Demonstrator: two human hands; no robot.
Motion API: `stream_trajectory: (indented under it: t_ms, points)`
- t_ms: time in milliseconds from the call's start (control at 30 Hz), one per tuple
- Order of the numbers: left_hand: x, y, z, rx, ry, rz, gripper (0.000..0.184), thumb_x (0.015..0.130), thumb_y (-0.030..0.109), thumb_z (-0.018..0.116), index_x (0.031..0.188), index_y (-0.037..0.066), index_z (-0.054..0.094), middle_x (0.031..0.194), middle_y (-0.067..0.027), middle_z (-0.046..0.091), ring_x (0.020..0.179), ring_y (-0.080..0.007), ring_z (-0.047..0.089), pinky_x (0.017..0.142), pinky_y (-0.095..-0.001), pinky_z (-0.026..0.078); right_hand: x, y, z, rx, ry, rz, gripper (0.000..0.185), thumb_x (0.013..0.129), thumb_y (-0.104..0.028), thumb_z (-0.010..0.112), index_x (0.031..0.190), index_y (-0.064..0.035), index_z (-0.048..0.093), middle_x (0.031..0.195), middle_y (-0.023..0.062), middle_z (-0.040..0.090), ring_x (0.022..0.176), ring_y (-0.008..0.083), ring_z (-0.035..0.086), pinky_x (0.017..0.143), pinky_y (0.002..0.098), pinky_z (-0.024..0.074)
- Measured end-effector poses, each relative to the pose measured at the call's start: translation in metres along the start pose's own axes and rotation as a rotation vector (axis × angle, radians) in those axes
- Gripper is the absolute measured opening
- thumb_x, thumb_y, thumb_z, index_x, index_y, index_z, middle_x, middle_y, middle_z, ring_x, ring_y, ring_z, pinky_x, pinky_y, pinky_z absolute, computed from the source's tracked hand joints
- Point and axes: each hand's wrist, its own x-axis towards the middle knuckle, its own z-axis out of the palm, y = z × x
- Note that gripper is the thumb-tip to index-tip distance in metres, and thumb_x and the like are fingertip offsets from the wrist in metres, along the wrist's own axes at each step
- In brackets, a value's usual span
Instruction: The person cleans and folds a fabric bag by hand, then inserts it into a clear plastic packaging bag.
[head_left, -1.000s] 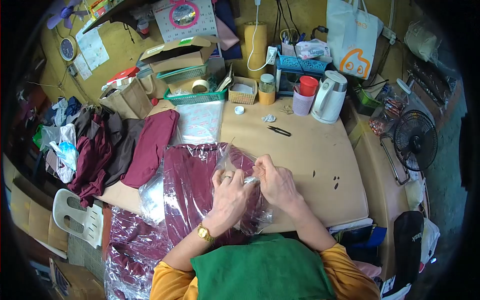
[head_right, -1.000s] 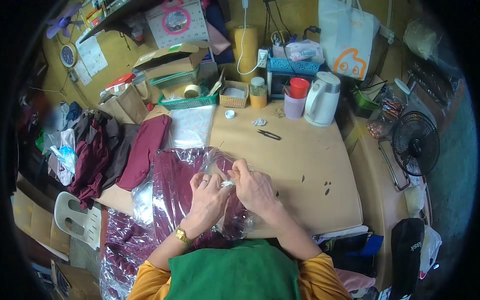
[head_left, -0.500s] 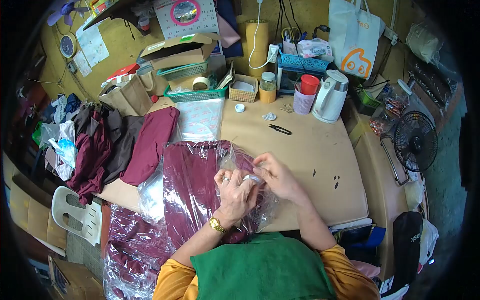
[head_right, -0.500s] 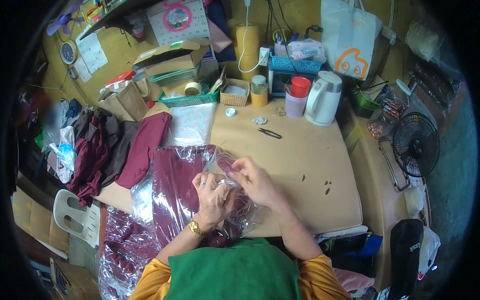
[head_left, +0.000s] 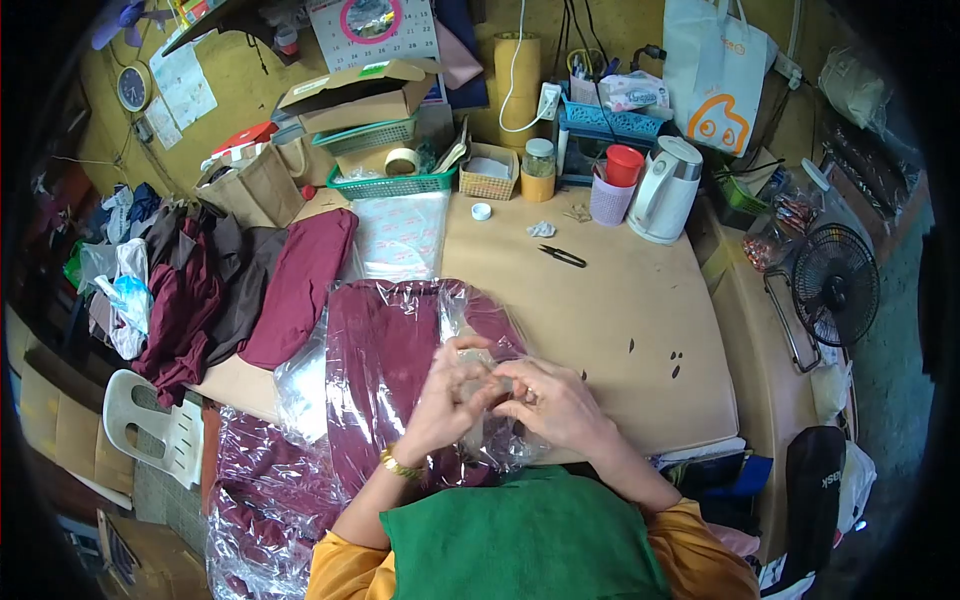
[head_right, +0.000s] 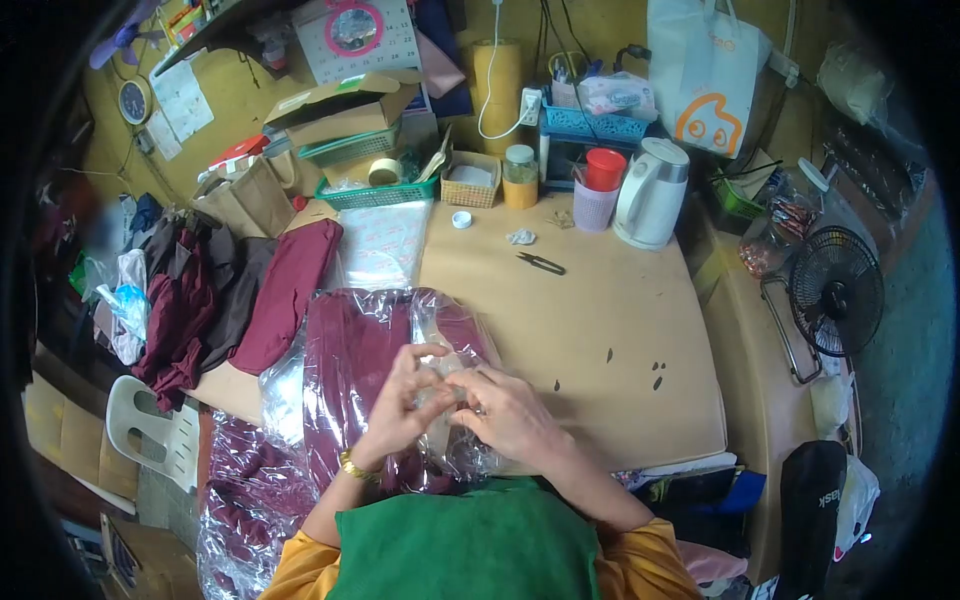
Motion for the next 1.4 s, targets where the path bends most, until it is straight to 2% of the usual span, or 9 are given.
stream_trajectory:
  t_ms: [133, 200, 233, 367, 533, 933, 1100, 1167, 1400]
  points:
    - [-0.006, 0.019, -0.008, 0.359, 0.046, 0.017, 0.011, 0.082, 0.012, 0.076, 0.087, 0.004, 0.07, 0.119, -0.0125, 0.052, 0.108, -0.0222, 0.052, 0.092, -0.0368, 0.044, 0.002, 0.028, 0.019, -0.17, 0.043, -0.256, 0.011, 0.083, -0.002, 0.068, 0.094, -0.0037, 0.068, 0.076, 0.0112, 0.062, 0.071, 0.0284, 0.065, 0.064, 0.0385, 0.0519]
    - [-0.007, 0.032, -0.002, 0.098, 0.082, -0.203, 0.009, 0.08, 0.005, 0.074, 0.086, 0.002, 0.068, 0.115, -0.0155, 0.054, 0.093, -0.0234, 0.058, 0.073, -0.0353, 0.049, 0.001, 0.026, 0.021, -0.129, 0.018, -0.22, 0.011, 0.083, 0.0, 0.067, 0.093, -0.0027, 0.069, 0.079, 0.0115, 0.064, 0.072, 0.0257, 0.066, 0.065, 0.0373, 0.0523]
    - [-0.004, 0.027, -0.001, 0.2, 0.104, -0.033, 0.014, 0.084, 0.005, 0.073, 0.094, 0.0, 0.065, 0.115, -0.0148, 0.053, 0.074, -0.0163, 0.059, 0.058, -0.0295, 0.047, 0.003, 0.025, 0.022, -0.09, -0.003, -0.187, 0.011, 0.083, 0.002, 0.065, 0.092, -0.0017, 0.07, 0.081, 0.0118, 0.066, 0.073, 0.0231, 0.067, 0.065, 0.036, 0.0527]
    - [-0.008, 0.031, 0.033, -0.417, 0.262, -0.247, 0.039, 0.088, 0.009, 0.072, 0.121, -0.002, 0.055, 0.091, -0.0117, 0.063, 0.053, -0.0098, 0.053, 0.049, -0.026, 0.043, 0.0, 0.038, 0.034, 0.303, 0.04, -0.037, 0.013, 0.083, 0.005, 0.065, 0.093, 0.0004, 0.071, 0.082, 0.0097, 0.068, 0.073, 0.0165, 0.067, 0.066, 0.0317, 0.0528]
    - [-0.011, 0.002, 0.046, 0.01, 0.213, -0.119, 0.043, 0.086, 0.014, 0.076, 0.125, 0.001, 0.063, 0.074, -0.0021, 0.058, 0.059, -0.0073, 0.048, 0.054, -0.0239, 0.041, -0.003, 0.04, 0.031, 0.54, 0.39, 0.059, 0.011, 0.093, -0.005, 0.066, 0.096, 0.003, 0.072, 0.079, 0.0053, 0.066, 0.068, 0.0089, 0.06, 0.063, 0.0248, 0.0503]
    - [-0.015, -0.024, 0.049, -0.213, 0.374, -0.193, 0.012, 0.092, 0.011, 0.07, 0.097, 0.001, 0.075, 0.071, 0.0015, 0.056, 0.056, -0.0041, 0.049, 0.049, -0.0214, 0.039, -0.002, 0.027, -0.002, 0.052, 0.187, -0.08, 0.008, 0.089, -0.006, 0.068, 0.094, 0.0005, 0.071, 0.094, 0.0101, 0.067, 0.074, 0.0186, 0.063, 0.065, 0.0311, 0.0512]
    - [-0.013, -0.022, 0.042, -0.097, 0.39, -0.236, 0.013, 0.087, 0.011, 0.073, 0.094, 0.001, 0.075, 0.07, -0.0094, 0.064, 0.058, -0.0141, 0.053, 0.055, -0.03, 0.043, -0.012, 0.024, -0.012, -0.383, 0.05, -0.149, 0.01, 0.081, -0.004, 0.074, 0.091, -0.0032, 0.071, 0.104, 0.0129, 0.065, 0.079, 0.0257, 0.061, 0.068, 0.0374, 0.0511]
    - [-0.008, -0.01, 0.042, 0.022, 0.36, -0.134, 0.014, 0.086, 0.01, 0.073, 0.097, 0.002, 0.074, 0.07, -0.0107, 0.063, 0.057, -0.0165, 0.054, 0.054, -0.0309, 0.044, -0.006, 0.006, -0.011, -0.415, 0.293, -0.414, 0.01, 0.08, -0.005, 0.075, 0.087, -0.0013, 0.068, 0.102, 0.0124, 0.065, 0.072, 0.0238, 0.06, 0.065, 0.0358, 0.0514]
    - [-0.01, 0.004, 0.039, 0.272, 0.228, 0.022, 0.019, 0.083, 0.008, 0.071, 0.102, 0.004, 0.073, 0.074, -0.0129, 0.062, 0.058, -0.0245, 0.058, 0.053, -0.0343, 0.045, 0.005, 0.03, 0.009, 0.018, 0.29, -0.178, 0.012, 0.084, 0.0, 0.07, 0.076, -0.0029, 0.061, 0.089, 0.0083, 0.067, 0.066, 0.0163, 0.063, 0.061, 0.0273, 0.0508]
